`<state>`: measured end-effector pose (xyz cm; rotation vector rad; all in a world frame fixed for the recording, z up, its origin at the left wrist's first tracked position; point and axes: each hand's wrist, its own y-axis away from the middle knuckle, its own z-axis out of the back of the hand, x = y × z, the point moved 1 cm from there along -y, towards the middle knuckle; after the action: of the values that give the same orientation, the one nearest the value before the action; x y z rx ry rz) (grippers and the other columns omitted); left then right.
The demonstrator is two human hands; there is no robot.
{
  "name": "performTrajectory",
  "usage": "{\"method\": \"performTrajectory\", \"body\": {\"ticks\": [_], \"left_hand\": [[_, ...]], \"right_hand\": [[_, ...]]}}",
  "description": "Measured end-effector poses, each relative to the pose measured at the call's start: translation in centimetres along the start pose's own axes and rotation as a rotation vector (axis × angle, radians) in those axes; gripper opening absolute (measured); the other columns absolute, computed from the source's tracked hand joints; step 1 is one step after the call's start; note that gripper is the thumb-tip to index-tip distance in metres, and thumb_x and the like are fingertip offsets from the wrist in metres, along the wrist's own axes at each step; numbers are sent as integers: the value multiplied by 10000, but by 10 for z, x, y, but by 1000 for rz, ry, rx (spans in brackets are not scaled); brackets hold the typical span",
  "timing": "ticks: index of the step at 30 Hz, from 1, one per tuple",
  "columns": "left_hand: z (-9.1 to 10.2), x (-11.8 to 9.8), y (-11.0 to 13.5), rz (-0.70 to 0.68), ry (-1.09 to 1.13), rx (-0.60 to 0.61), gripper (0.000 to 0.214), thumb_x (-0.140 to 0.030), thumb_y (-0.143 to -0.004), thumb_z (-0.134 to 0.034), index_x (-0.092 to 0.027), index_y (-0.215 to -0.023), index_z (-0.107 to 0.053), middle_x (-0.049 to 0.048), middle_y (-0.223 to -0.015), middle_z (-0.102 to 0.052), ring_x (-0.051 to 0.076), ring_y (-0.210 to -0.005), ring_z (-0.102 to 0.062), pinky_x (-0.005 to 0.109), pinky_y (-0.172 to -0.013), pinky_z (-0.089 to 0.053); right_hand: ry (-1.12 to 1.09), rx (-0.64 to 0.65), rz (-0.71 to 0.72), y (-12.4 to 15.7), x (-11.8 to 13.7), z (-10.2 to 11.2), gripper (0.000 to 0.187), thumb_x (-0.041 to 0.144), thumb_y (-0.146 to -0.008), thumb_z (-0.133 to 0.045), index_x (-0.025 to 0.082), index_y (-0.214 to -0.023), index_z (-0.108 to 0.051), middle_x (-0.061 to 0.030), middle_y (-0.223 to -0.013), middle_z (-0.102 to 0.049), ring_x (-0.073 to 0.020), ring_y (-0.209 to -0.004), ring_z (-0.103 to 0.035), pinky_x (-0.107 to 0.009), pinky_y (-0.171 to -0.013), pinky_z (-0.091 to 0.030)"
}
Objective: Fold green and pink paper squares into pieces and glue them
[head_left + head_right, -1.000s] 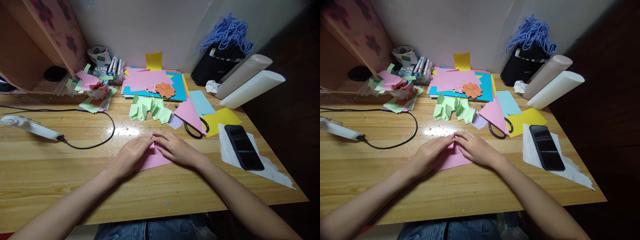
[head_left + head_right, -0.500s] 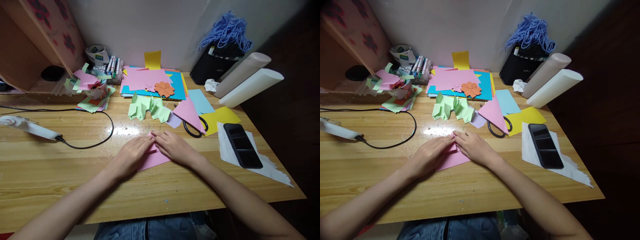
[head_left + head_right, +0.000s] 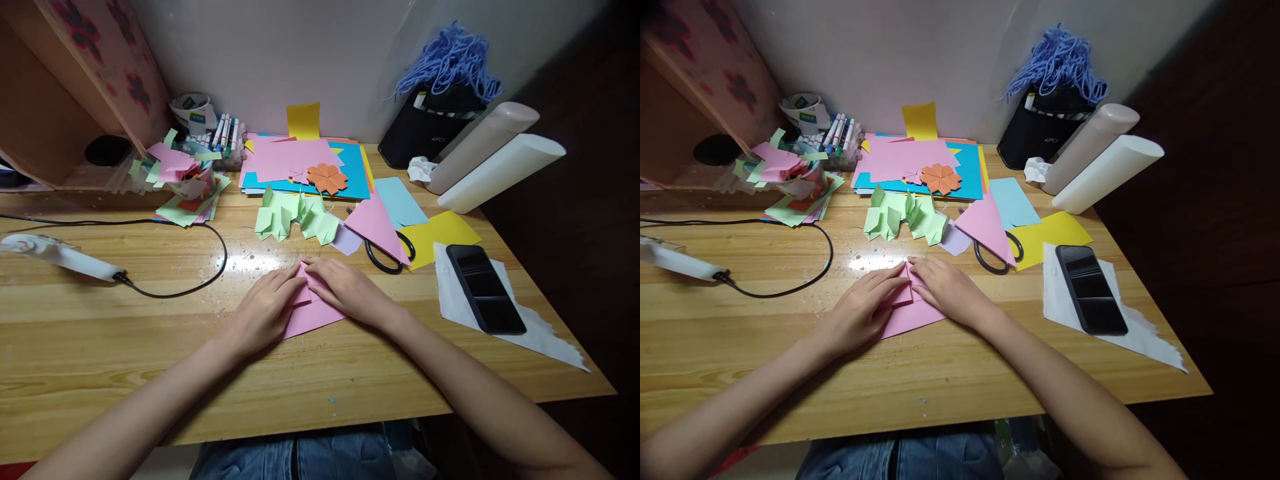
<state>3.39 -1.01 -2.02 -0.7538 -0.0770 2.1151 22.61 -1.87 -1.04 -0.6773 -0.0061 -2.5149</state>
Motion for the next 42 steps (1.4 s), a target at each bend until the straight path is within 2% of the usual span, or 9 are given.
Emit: {"method": "performTrajectory", "body": {"ticks": [7,14,19,27,35,42], "left_hand": [[1,-2,-3,-43,-69,12,359,-67,-813,-430,-137,-1161,-486,137,-1257,-507,233,-1162,-445,461,-917,-444],[-3,-6,-4,-69,-222,39,351,-89,-840,-405,-80,-1185,-470,166,-1246,-507,250,-1176,-429,439,-932,-442],[-5,-7,-3,-60,-305,51,374,-84,-845,-382,-45,-1211,-445,182,-1224,-522,264,-1140,-457,431,-914,-456],[-5,-9,-5,-41,-303,22,408,-66,-849,-364,-29,-1254,-403,201,-1184,-548,259,-1129,-475,413,-896,-468],[-5,-9,-4,-33,-341,23,430,-58,-844,-355,-42,-1273,-381,198,-1165,-564,269,-1114,-497,414,-859,-484],[-7,-10,-4,-33,-398,51,414,-66,-835,-372,-27,-1245,-411,200,-1205,-539,271,-1122,-489,414,-889,-470]], "right_hand": [[-29,-18,11,1,-2,-2,323,271,-890,-417,165,-1189,-482,-90,-1271,-505,-190,-1149,-476,-365,-973,-415],[-45,-14,26,0,-2,-1,312,263,-893,-406,179,-1183,-485,-98,-1262,-508,-201,-1150,-476,-399,-957,-422],[-22,-8,30,1,-1,0,317,259,-895,-404,166,-1188,-479,-104,-1264,-503,-194,-1151,-476,-382,-974,-411],[-7,-8,40,0,-1,-1,368,237,-889,-402,185,-1252,-424,-92,-1275,-496,-199,-1162,-468,-406,-976,-413],[35,-15,53,1,0,-1,375,242,-898,-377,124,-1248,-442,-107,-1276,-495,-193,-1178,-452,-365,-1009,-391],[37,-35,53,1,1,-1,375,222,-892,-373,162,-1253,-454,-101,-1281,-494,-205,-1161,-471,-401,-971,-428]]}}
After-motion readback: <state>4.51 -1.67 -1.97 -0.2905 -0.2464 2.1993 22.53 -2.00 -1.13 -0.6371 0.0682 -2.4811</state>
